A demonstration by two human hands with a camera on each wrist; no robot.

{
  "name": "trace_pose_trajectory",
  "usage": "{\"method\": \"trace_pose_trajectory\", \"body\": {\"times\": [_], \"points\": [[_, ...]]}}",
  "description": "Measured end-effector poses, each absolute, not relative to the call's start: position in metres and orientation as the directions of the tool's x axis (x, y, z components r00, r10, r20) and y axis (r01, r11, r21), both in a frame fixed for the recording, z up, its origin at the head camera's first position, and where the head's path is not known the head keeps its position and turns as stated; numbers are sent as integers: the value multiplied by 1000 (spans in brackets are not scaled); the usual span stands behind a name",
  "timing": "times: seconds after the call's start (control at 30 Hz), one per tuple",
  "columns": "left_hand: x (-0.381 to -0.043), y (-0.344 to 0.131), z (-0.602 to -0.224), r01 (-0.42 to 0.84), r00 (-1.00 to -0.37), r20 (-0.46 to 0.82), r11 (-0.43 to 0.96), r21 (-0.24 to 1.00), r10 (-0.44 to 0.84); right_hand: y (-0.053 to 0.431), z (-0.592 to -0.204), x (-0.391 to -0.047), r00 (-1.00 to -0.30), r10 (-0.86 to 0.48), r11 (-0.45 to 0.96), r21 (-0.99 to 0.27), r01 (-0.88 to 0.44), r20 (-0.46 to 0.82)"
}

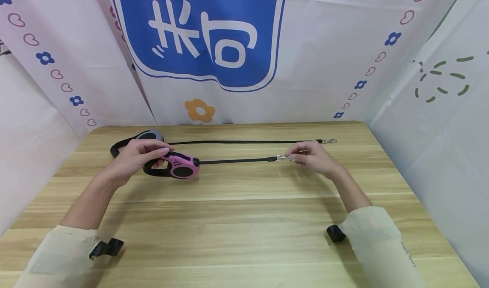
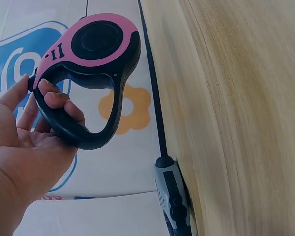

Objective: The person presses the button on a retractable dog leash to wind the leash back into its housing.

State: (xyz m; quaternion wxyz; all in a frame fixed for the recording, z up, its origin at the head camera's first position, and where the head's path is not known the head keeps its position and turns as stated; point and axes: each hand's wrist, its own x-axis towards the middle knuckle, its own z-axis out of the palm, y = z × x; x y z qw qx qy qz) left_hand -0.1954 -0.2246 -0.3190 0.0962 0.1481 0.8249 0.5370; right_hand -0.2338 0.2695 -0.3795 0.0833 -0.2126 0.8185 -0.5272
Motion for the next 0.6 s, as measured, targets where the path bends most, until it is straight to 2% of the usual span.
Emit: {"method": "trace_pose_trajectory", "body": {"times": [0.6], "points": [[-197,-221,-321,154,-932,10,374,915,362,267,-378,-234,-896,-438,355,-902,-248,74]]}}
